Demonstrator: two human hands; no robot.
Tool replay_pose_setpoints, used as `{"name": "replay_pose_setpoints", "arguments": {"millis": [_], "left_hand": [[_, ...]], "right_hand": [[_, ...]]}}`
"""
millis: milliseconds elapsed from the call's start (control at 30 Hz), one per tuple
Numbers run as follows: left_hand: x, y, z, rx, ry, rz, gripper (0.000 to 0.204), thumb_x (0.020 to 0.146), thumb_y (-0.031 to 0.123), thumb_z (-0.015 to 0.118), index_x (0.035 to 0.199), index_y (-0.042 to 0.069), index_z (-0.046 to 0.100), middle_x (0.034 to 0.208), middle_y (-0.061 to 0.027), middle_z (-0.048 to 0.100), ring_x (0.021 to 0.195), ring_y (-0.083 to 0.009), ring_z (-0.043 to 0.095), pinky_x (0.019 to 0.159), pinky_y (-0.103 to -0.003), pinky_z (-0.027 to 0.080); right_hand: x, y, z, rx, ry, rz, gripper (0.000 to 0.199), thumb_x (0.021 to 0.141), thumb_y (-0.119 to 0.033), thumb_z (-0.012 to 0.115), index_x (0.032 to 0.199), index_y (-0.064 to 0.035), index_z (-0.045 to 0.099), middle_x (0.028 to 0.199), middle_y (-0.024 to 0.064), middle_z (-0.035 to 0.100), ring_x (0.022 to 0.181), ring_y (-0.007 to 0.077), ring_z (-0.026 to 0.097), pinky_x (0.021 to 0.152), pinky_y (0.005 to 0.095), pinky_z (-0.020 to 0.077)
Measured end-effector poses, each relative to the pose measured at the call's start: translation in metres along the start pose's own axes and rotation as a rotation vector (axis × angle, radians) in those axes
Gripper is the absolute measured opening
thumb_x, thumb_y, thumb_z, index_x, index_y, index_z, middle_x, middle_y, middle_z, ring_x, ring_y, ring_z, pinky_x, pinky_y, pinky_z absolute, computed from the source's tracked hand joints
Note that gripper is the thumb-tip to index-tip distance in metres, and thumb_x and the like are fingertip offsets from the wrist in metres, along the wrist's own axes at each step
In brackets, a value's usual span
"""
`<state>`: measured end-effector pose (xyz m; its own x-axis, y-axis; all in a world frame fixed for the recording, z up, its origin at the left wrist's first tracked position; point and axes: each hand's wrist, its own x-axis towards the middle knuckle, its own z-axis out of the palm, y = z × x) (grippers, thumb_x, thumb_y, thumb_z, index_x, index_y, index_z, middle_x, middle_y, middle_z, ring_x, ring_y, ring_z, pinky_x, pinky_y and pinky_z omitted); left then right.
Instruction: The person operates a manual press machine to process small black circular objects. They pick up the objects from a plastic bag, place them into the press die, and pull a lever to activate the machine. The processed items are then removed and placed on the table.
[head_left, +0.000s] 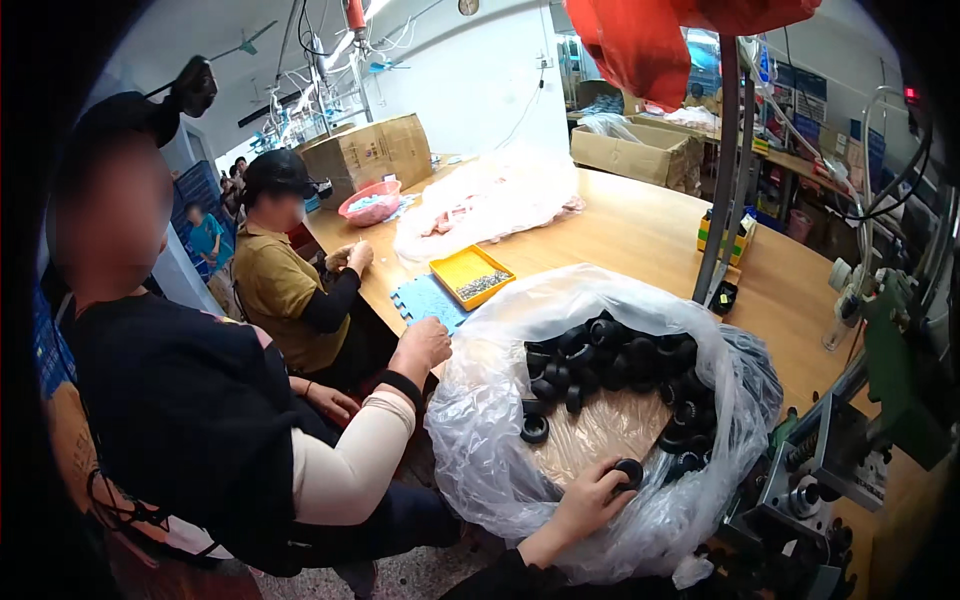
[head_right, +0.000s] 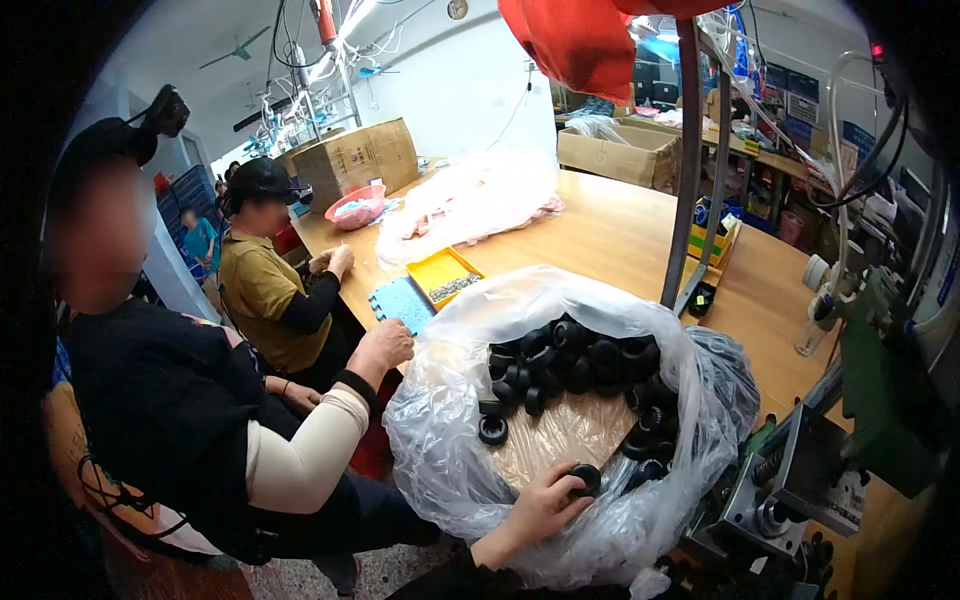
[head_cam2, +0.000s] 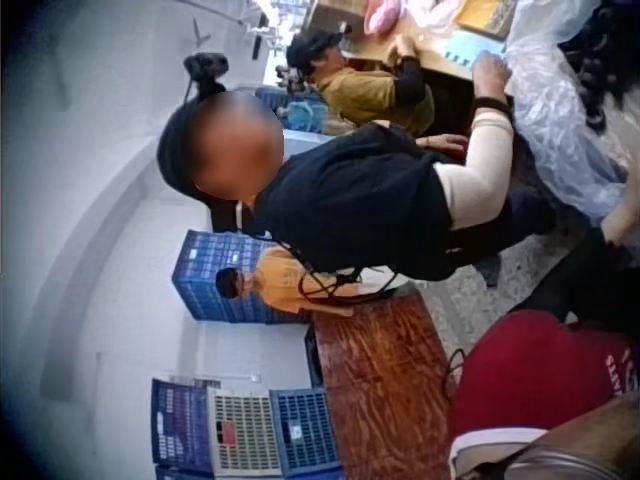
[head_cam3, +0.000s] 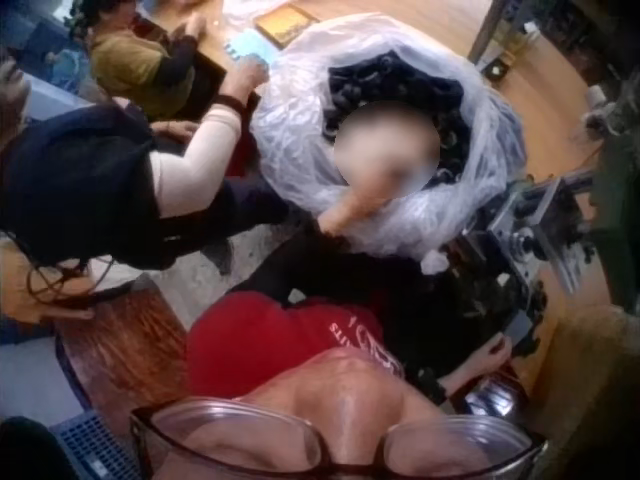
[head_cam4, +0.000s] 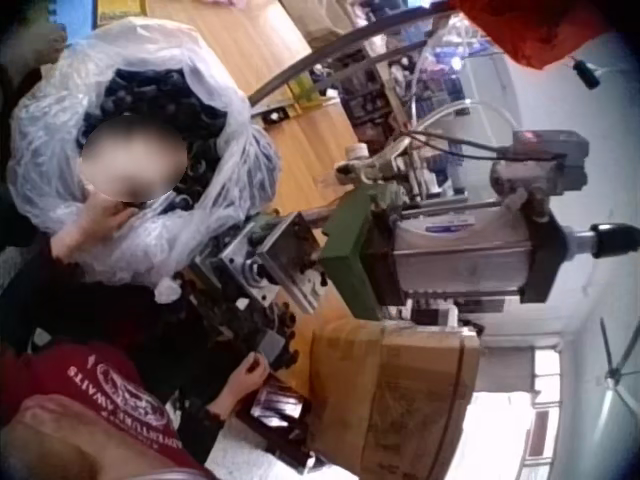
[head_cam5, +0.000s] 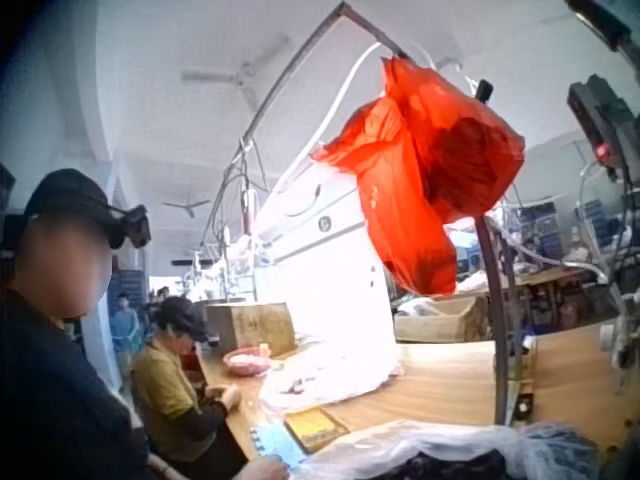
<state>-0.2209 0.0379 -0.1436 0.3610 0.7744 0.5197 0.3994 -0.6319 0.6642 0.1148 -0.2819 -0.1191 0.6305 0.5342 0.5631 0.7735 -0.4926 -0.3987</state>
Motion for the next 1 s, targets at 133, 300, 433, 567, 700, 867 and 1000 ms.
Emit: {"name": "replay_pose_setpoints", "arguments": {"millis": [133, 300, 433, 567, 700, 867, 1000], "left_hand": [[0.0, 0.006, 0.003, -0.062, 0.004, -0.06, 0.028, 0.08, 0.019, 0.077, 0.099, 0.004, 0.063, 0.12, -0.0192, 0.059, 0.103, -0.0357, 0.062, 0.086, -0.04, 0.051], [0.004, 0.005, 0.004, 0.019, 0.013, -0.005, 0.027, 0.077, 0.017, 0.078, 0.095, 0.004, 0.064, 0.115, -0.0186, 0.061, 0.105, -0.0365, 0.061, 0.088, -0.041, 0.05], [0.004, 0.002, 0.01, 0.019, 0.019, 0.018, 0.026, 0.076, 0.016, 0.078, 0.094, 0.003, 0.064, 0.114, -0.0188, 0.061, 0.106, -0.0364, 0.06, 0.088, -0.041, 0.05], [0.004, 0.005, 0.009, 0.051, 0.029, 0.026, 0.025, 0.076, 0.016, 0.078, 0.093, 0.003, 0.065, 0.114, -0.0191, 0.061, 0.106, -0.0362, 0.06, 0.089, -0.04, 0.05], [-0.001, 0.001, 0.0, 0.053, 0.053, 0.053, 0.025, 0.076, 0.016, 0.077, 0.094, 0.004, 0.063, 0.112, -0.0195, 0.061, 0.1, -0.0382, 0.061, 0.085, -0.041, 0.052], [0.0, 0.001, 0.005, 0.032, 0.018, 0.065, 0.025, 0.079, 0.016, 0.075, 0.096, 0.002, 0.062, 0.115, -0.0195, 0.06, 0.103, -0.0375, 0.06, 0.086, -0.042, 0.051], [-0.002, -0.005, 0.006, -0.017, 0.005, 0.064, 0.025, 0.08, 0.017, 0.075, 0.095, 0.002, 0.062, 0.115, -0.0203, 0.06, 0.106, -0.0379, 0.059, 0.089, -0.042, 0.049]], "right_hand": [[-0.003, 0.001, -0.01, 0.052, 0.012, 0.044, 0.027, 0.095, -0.021, 0.063, 0.102, 0.0042, 0.065, 0.102, 0.0196, 0.066, 0.095, 0.0332, 0.061, 0.088, 0.0394, 0.0473], [-0.016, 0.018, -0.009, 0.071, 0.016, 0.113, 0.03, 0.097, -0.024, 0.06, 0.104, 0.004, 0.066, 0.106, 0.0194, 0.065, 0.099, 0.0337, 0.06, 0.091, 0.0394, 0.0465], [-0.024, 0.027, -0.01, 0.059, -0.009, 0.18, 0.031, 0.099, -0.026, 0.056, 0.106, 0.0026, 0.066, 0.109, 0.0179, 0.065, 0.104, 0.0326, 0.06, 0.092, 0.0379, 0.0468], [-0.025, 0.028, -0.012, 0.078, -0.025, 0.164, 0.033, 0.099, -0.028, 0.056, 0.105, 0.0028, 0.067, 0.109, 0.0179, 0.065, 0.102, 0.0325, 0.061, 0.091, 0.0379, 0.0472], [-0.023, 0.019, -0.012, 0.102, -0.03, 0.145, 0.032, 0.098, -0.027, 0.057, 0.102, 0.0029, 0.067, 0.108, 0.0179, 0.065, 0.101, 0.0326, 0.061, 0.09, 0.0381, 0.0476], [-0.025, 0.023, -0.01, 0.103, -0.052, 0.071, 0.028, 0.097, -0.023, 0.06, 0.102, 0.0029, 0.067, 0.107, 0.0196, 0.065, 0.099, 0.0339, 0.061, 0.088, 0.0387, 0.0482], [-0.008, 0.028, -0.019, 0.005, -0.044, 0.069, 0.031, 0.096, -0.024, 0.061, 0.112, 0.0027, 0.064, 0.11, 0.0209, 0.065, 0.098, 0.0336, 0.061, 0.088, 0.0381, 0.0479]]}}
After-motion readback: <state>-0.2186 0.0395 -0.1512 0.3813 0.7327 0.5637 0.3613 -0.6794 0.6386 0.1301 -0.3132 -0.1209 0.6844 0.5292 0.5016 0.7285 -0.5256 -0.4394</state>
